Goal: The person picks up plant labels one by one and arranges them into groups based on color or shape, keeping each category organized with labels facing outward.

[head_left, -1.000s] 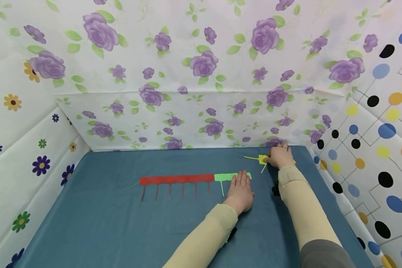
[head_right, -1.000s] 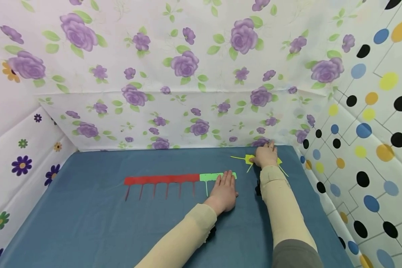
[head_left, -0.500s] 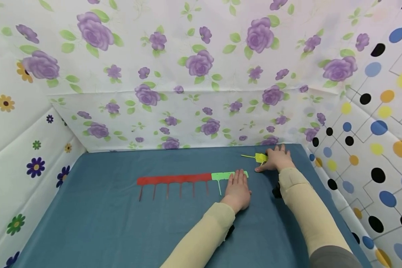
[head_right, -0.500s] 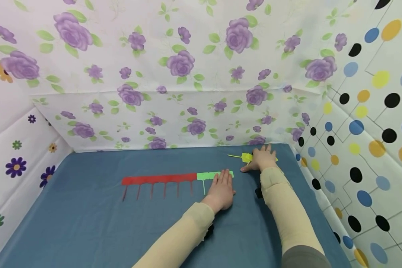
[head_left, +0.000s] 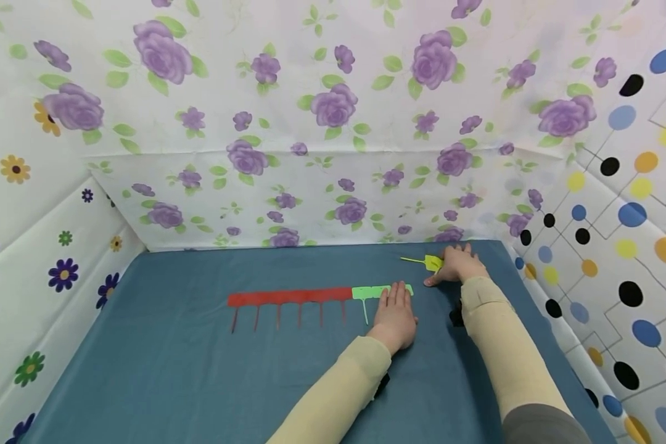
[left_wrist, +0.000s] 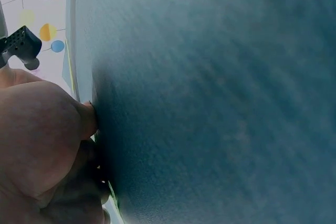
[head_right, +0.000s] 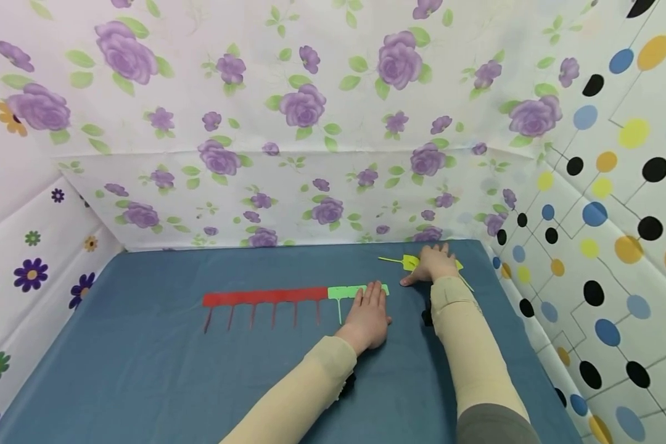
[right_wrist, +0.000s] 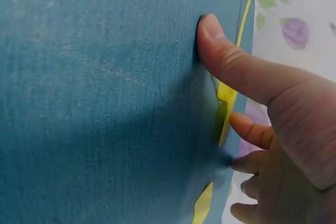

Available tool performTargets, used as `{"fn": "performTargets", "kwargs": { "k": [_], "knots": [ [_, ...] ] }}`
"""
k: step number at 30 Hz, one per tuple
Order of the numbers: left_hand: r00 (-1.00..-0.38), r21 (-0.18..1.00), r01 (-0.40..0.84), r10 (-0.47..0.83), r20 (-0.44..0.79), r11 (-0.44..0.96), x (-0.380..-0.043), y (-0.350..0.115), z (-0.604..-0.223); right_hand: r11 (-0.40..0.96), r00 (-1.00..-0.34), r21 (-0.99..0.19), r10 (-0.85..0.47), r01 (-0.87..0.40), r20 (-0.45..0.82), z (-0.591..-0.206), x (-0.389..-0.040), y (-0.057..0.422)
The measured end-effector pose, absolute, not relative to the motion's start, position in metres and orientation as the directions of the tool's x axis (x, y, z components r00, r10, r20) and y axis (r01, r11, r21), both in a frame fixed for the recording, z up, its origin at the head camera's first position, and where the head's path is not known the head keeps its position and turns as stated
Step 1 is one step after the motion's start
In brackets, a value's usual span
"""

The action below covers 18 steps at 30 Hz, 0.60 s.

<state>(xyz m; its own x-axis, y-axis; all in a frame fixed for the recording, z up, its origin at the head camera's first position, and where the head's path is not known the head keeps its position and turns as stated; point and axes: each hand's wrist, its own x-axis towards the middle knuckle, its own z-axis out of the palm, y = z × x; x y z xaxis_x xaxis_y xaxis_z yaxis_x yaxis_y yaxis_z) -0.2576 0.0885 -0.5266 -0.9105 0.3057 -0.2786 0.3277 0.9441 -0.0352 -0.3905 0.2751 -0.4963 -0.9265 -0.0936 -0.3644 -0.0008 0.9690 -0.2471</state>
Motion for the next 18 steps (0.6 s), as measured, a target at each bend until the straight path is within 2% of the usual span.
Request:
{"fn": "performTargets", "kwargs": {
  "k": [10,18],
  "knots": [
    [-0.918,-0.035,0.324,0.306,-0.251,0.945,-0.255,0.087,-0.525,0.971,-0.915,-0.238,-0.115,-0.021,-0.388,-0.495,-0.398,0.277],
    [-0.913,-0.045,0.316,0.291,-0.286,0.948,-0.262,0.09,-0.536,0.965,-0.921,-0.259,-0.066,0.039,-0.384,-0.496,-0.396,0.279]
  ]
}}
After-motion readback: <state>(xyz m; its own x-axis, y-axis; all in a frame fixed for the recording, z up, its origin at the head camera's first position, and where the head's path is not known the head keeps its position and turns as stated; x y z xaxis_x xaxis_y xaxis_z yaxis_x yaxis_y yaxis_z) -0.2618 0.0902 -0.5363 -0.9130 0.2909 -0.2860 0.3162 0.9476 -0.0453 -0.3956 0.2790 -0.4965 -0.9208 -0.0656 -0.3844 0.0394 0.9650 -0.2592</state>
